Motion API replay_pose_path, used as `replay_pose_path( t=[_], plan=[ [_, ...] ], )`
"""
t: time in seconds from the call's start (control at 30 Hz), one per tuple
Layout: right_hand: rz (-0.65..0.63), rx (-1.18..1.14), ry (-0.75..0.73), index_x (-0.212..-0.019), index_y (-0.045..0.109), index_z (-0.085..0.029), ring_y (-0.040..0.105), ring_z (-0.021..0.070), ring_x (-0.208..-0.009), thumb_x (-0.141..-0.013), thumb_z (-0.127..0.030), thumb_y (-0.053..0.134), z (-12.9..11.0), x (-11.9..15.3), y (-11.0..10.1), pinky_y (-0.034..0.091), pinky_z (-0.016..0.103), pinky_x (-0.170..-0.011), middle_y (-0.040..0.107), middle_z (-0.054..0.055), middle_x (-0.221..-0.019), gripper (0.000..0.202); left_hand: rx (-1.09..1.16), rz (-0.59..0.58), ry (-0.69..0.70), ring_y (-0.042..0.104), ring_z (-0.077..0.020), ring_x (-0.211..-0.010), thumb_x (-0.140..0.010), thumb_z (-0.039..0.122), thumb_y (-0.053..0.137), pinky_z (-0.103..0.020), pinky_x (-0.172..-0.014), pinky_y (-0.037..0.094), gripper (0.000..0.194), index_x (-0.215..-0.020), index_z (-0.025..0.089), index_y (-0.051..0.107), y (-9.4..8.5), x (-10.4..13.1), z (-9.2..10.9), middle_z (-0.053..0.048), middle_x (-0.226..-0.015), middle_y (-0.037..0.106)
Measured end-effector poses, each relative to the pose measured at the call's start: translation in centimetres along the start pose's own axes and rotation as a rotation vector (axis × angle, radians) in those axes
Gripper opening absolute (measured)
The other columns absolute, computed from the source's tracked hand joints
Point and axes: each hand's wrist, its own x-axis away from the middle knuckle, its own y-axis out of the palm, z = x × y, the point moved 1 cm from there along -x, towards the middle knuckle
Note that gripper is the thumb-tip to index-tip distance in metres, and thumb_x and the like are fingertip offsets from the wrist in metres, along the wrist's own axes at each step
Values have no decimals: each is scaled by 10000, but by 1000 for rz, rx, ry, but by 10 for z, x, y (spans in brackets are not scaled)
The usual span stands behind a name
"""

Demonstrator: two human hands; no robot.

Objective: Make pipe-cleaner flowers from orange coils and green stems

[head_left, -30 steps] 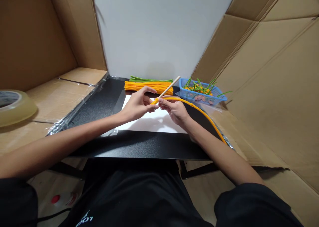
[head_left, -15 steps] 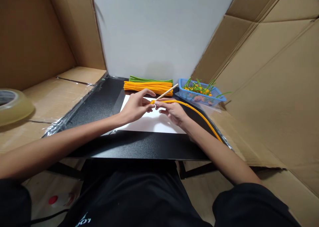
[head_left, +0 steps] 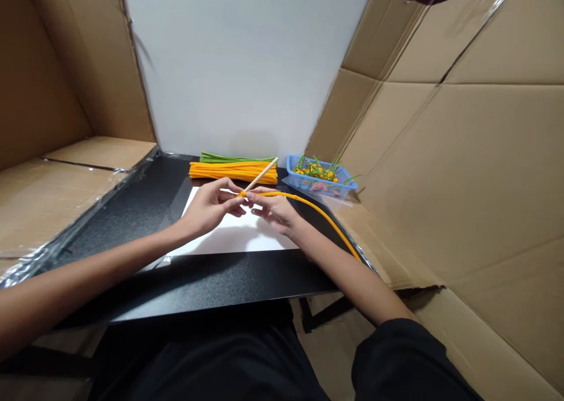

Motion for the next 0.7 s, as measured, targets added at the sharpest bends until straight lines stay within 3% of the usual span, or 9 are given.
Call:
replay_pose_path(
  t=[0.23,0.33,0.43,0.57,0.7],
  plan=[
    [-215,-92,59,-855,755,-218,572,126,-722,-650,-367,920,-6,2,-1,448,286,-742,667,-11,-789,303,346,-201,-224,630,-115,-558,-718,152,832,-210,-533,513,428,-1063,154,579,-4,-4,8,-48,-751,717],
    [-261,-71,56,-942,768,-220,599,136,-744,-676,-380,907,-8,4,0,463,309,-782,682,-3,-794,340,452,-284,-299,558,-75,-505,-761,135,789,-172,-471,464,320,-1026,142,610,-4,-4,7,-55,-758,696],
    [-251,-16,28,-896,787,-207,613,163,-782,-663,-437,904,-8,4,-1,473,344,-816,693,16,-787,348,506,-296,-343,548,-65,-488,-802,173,771,-168,-472,471,291,-1050,134,625,-2,-3,4,-55,-767,691],
    [-92,65,-49,-788,795,-198,590,150,-751,-564,-434,947,-5,2,-2,434,302,-712,706,22,-795,360,226,-288,-201,703,-181,-661,-853,354,757,-291,-620,582,431,-1194,184,557,-1,-2,-3,-80,-841,742],
    [1,133,-139,-707,778,-192,553,130,-681,-548,-403,948,1,0,1,397,293,-664,684,6,-743,314,-298,-76,110,725,-204,-778,-794,457,809,-289,-660,585,391,-1009,188,622,-5,1,-8,-76,-889,750]
  ],
)
